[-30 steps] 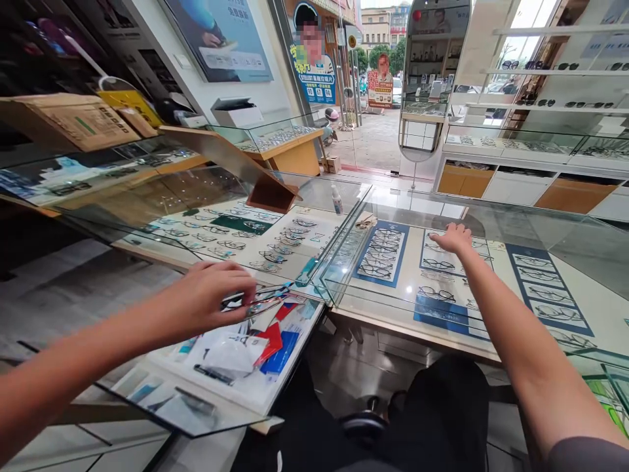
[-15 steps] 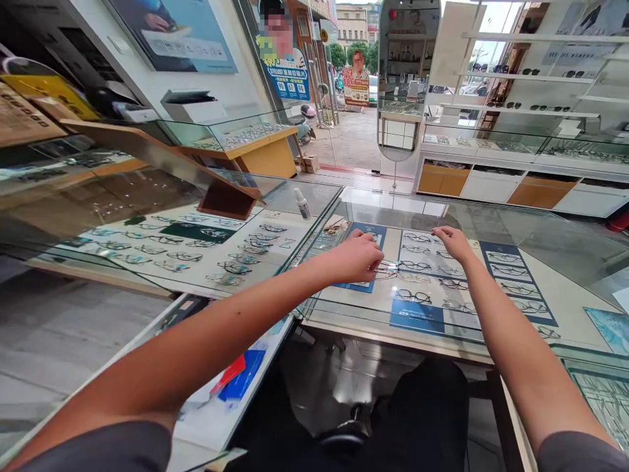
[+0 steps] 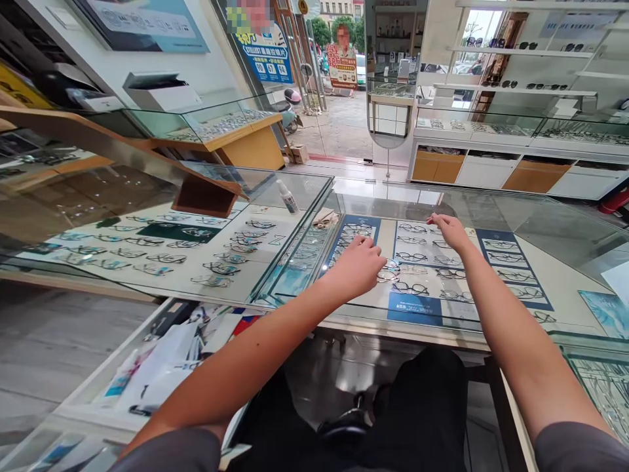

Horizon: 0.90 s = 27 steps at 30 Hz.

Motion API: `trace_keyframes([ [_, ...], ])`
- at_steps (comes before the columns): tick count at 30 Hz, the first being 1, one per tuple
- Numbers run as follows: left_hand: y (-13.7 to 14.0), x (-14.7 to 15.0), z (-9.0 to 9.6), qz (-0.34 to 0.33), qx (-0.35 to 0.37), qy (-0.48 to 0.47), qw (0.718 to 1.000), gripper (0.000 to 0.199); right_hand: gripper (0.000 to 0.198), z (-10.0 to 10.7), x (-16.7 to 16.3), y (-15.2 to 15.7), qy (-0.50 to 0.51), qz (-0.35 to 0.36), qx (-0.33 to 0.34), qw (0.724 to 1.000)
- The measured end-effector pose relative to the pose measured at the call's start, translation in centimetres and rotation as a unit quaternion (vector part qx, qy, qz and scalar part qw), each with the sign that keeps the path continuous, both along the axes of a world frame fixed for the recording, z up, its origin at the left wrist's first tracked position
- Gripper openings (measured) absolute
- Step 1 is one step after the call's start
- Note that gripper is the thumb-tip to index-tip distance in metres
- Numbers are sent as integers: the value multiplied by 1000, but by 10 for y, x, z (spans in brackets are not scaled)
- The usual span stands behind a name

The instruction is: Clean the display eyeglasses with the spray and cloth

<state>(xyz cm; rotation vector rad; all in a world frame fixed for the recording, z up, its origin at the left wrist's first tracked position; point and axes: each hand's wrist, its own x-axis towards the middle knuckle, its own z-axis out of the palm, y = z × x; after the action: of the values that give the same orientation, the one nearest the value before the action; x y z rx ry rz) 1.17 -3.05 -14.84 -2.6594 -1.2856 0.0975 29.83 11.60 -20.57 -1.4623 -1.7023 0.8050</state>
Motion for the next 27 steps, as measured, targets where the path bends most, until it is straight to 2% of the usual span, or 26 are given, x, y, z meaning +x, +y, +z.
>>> trace_keyframes([
  [6,-7,2,-1,21,-9,-6,1000,18,59,-2,2,3,16,-3,7,1000],
  [14,-16,1,1,21,0,-3,1000,12,58,-1,6,4,32,-2,-2,999],
  [18,-35,-5,22,27,64,-50,996,22,57,4,6,2,39,-4,-11,999],
  [20,-54,-15,41,6,69,-101,993,14,56,7,5,0,48,-2,-14,999],
  [22,-77,-30,56,-56,6,-145,988,5,52,12,5,-3,59,-2,-17,998],
  [24,-101,-48,59,-119,-121,-172,970,11,47,16,5,-6,67,-6,-25,997],
  [26,-121,-69,48,-121,-246,-174,946,19,39,19,6,-6,72,-14,-36,997],
  [27,-129,-82,37,-92,-291,-166,938,21,35,19,8,-6,71,-26,-41,996],
])
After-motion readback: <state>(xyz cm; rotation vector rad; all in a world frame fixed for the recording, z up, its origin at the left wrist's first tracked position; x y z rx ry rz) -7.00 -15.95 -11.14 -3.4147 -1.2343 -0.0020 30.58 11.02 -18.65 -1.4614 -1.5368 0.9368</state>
